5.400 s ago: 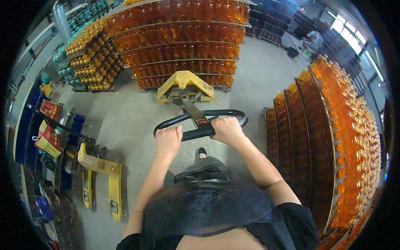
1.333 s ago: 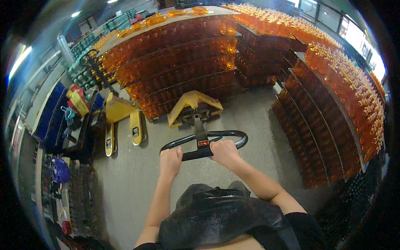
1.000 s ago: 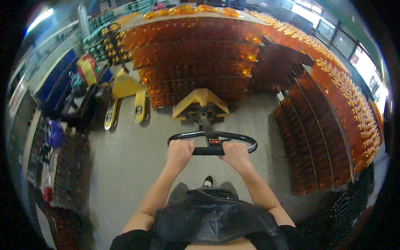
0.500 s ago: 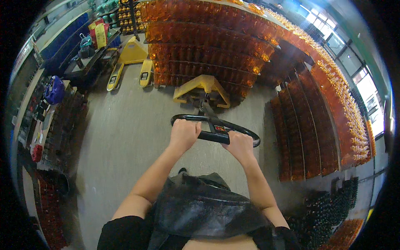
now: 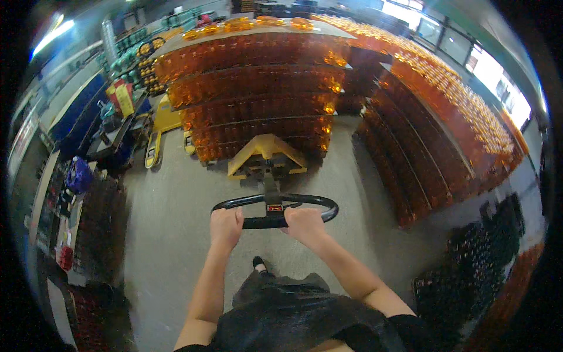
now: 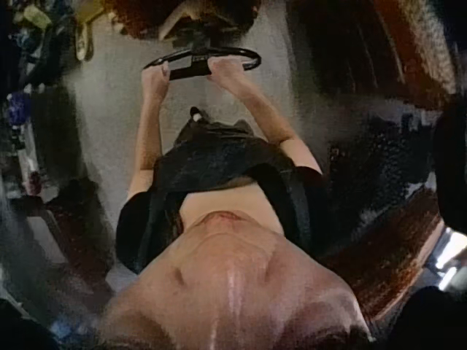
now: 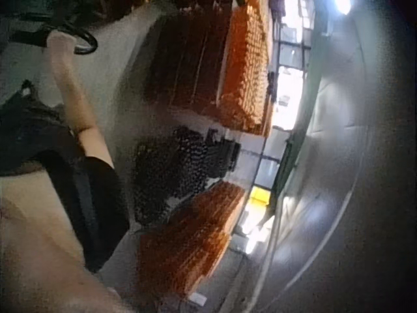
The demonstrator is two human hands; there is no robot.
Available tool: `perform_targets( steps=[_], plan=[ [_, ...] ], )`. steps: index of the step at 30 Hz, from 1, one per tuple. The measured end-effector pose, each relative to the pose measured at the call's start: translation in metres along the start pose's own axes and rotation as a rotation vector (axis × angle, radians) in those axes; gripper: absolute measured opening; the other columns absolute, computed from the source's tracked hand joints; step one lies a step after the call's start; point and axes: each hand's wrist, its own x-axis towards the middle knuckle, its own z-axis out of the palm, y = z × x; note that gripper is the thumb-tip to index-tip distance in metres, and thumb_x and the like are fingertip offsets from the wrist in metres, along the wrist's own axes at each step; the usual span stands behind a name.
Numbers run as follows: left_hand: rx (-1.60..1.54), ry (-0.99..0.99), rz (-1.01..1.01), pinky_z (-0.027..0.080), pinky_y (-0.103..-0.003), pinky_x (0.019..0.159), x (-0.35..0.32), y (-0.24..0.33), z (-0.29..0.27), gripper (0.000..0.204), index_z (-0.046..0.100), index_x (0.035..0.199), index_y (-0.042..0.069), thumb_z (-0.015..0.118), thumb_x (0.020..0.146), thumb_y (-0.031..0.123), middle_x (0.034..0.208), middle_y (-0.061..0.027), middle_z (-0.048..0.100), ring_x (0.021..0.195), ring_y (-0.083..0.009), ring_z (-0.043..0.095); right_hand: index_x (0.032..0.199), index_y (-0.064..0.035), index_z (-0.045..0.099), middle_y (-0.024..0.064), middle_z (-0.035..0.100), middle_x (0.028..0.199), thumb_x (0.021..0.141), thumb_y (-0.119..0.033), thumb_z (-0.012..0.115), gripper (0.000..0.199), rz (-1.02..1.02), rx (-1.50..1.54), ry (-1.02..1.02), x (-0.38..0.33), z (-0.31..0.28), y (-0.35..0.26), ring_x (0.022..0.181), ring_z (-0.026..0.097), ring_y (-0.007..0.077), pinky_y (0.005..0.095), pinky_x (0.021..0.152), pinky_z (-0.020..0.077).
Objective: The person operates a manual pallet jack to transport a large stack of amber-colored bottles through a warehouse. They navigate the pallet jack between rows of stacked inventory, maneuvering around corners and other stored goods to reposition the load.
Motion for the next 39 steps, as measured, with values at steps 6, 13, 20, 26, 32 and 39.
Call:
perform_targets(
  steps=[6, 13, 20, 26, 32, 39],
  plan=[
    [0.041, -0.206, -0.020, 0.040, -0.047, 0.071, -0.051, 0.003, -0.019, 0.036, 0.057, 0.064, 0.002, 0.042, 0.090, 0.023, 0.068, -0.0196, 0.057, 0.072, -0.0371, 0.053, 0.082, -0.0057, 0.059, 0.0106, 0.065, 0.074, 0.070, -0.031, 0.072, 0.031, 0.045, 0.065, -0.038, -0.058, -0.012, -0.036, 0.071, 0.065, 0.0270, 0.0388, 0.059, 0.0505],
    [-0.047, -0.084, 0.081, 0.035, -0.047, 0.050, -0.119, 0.006, -0.040, 0.043, 0.056, 0.066, -0.004, 0.037, 0.095, 0.022, 0.059, -0.0220, 0.052, 0.054, -0.0378, 0.050, 0.073, -0.0062, 0.062, 0.0097, 0.065, 0.072, 0.066, -0.022, 0.072, 0.020, 0.087, 0.117, 0.061, -0.118, -0.013, -0.070, 0.073, 0.065, 0.0260, 0.0386, 0.060, 0.0495],
    [-0.079, -0.214, 0.051, 0.039, -0.046, 0.052, -0.107, 0.041, -0.077, 0.051, 0.060, 0.077, -0.010, 0.034, 0.098, 0.028, 0.061, -0.0245, 0.054, 0.056, -0.0373, 0.053, 0.071, -0.0117, 0.065, 0.0043, 0.066, 0.071, 0.063, -0.028, 0.073, 0.019, 0.161, -0.022, 0.022, -0.131, -0.043, -0.074, 0.071, 0.065, 0.0229, 0.0356, 0.060, 0.0477],
    [-0.080, -0.214, 0.020, 0.041, -0.046, 0.052, -0.122, 0.005, -0.078, 0.049, 0.060, 0.075, -0.008, 0.036, 0.097, 0.028, 0.063, -0.0240, 0.055, 0.058, -0.0393, 0.053, 0.068, -0.0110, 0.065, 0.0056, 0.066, 0.072, 0.062, -0.025, 0.073, 0.017, 0.139, -0.013, -0.008, -0.123, -0.037, -0.094, 0.071, 0.065, 0.0239, 0.0359, 0.060, 0.0487],
    [-0.075, -0.178, 0.153, 0.037, -0.051, 0.055, -0.104, 0.005, -0.094, 0.041, 0.054, 0.067, -0.005, 0.037, 0.094, 0.021, 0.063, -0.0237, 0.052, 0.058, -0.0400, 0.052, 0.075, -0.0051, 0.061, 0.0113, 0.065, 0.073, 0.068, -0.020, 0.071, 0.019, 0.106, 0.143, -0.036, -0.118, -0.062, -0.101, 0.074, 0.065, 0.0287, 0.0402, 0.063, 0.0491],
    [-0.030, -0.333, -0.157, 0.040, -0.051, 0.068, -0.091, 0.002, -0.111, 0.042, 0.055, 0.062, -0.004, 0.042, 0.091, 0.023, 0.069, -0.0225, 0.057, 0.071, -0.0403, 0.054, 0.079, -0.0053, 0.059, 0.0108, 0.064, 0.073, 0.069, -0.027, 0.072, 0.027, 0.050, 0.125, -0.037, -0.095, -0.051, -0.106, 0.073, 0.065, 0.0278, 0.0394, 0.061, 0.0484]
  ],
)
